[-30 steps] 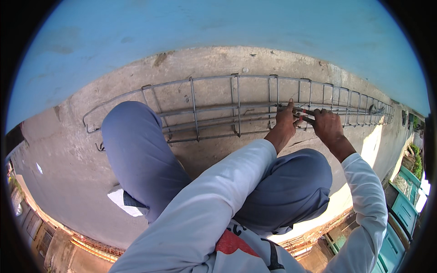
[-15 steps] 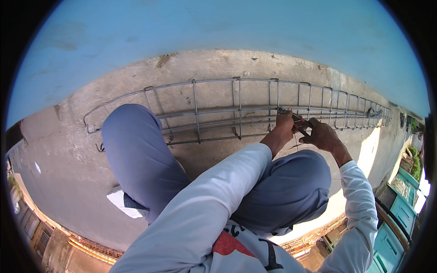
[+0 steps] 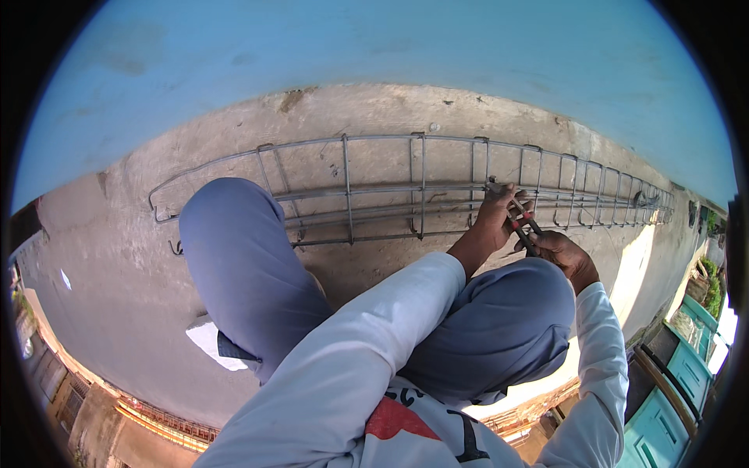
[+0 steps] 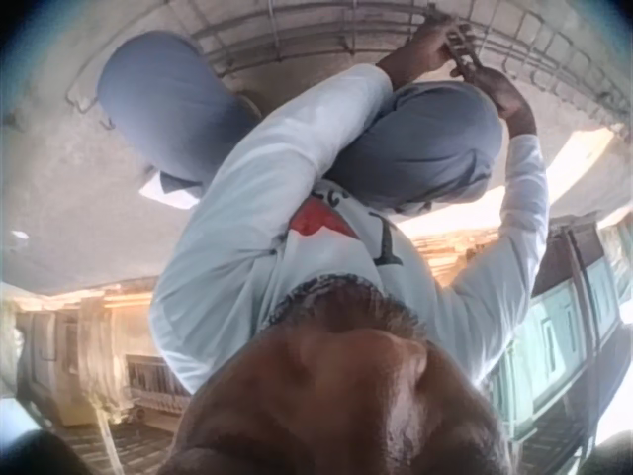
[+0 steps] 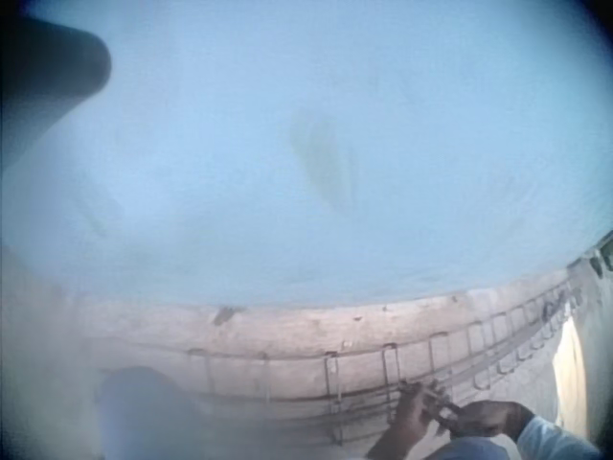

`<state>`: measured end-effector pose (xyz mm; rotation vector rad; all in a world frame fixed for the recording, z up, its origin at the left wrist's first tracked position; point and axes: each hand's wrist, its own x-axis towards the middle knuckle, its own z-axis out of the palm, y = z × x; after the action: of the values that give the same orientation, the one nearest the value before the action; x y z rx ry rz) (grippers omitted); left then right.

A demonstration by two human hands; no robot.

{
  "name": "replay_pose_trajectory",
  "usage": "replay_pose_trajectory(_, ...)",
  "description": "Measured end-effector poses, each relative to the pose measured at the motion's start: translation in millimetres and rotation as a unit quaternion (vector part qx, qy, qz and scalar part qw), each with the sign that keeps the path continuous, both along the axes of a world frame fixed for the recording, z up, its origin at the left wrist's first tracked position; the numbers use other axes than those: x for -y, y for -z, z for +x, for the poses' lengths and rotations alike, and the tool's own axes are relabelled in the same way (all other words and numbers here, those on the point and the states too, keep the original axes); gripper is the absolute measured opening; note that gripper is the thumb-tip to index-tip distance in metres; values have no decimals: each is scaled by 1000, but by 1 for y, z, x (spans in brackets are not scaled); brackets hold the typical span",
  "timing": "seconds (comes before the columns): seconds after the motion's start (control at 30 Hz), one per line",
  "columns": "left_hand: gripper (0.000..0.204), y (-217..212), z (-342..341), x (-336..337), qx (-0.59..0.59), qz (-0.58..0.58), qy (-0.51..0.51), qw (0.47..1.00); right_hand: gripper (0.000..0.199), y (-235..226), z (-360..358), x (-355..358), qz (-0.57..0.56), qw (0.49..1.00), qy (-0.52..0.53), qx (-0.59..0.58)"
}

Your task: The person sits on the ground and assembles a metal grid structure. They use pliers to bend and twist wire ties, securing the intersections of the metal bars to form a rigid frame.

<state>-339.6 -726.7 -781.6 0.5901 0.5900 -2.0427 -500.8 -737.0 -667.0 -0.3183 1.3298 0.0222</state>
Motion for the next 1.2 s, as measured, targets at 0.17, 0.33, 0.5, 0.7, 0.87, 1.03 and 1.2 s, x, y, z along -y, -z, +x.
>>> replay_pose_trajectory(0.17, 33, 3, 39, -13, 71, -115, 7, 991, 53, -1, 29, -19, -22, 976, 151, 154)
replay_pose_trajectory(0.33, 27, 26, 69, -24, 337, -189, 34, 922, 58, -13, 68, -5, -129, 972, 157, 118)
replay_pose_trajectory(0.5, 27, 14, 101, -11, 326, -227, 46, 916, 67, 33, 41, 25, -342, 892, -213, -207)
replay_pose_trajectory(0.7, 27, -38, 132, 15, 306, -229, -29, 923, 52, -23, 127, 73, -397, 836, -362, -111)
replay_pose_trajectory(0.87, 28, -80, 177, 42, 399, -255, -117, 873, 37, -47, 200, 93, -393, 824, -395, -104)
replay_pose_trajectory(1.03, 32, -86, 252, 62, 476, -208, -213, 827, 36, -52, 295, 92, -379, 891, -244, -63)
replay_pose_trajectory(1.2, 41, -108, 366, 71, 724, -285, 172, 604, 30, 9, 357, 68, -455, 875, -158, -38)
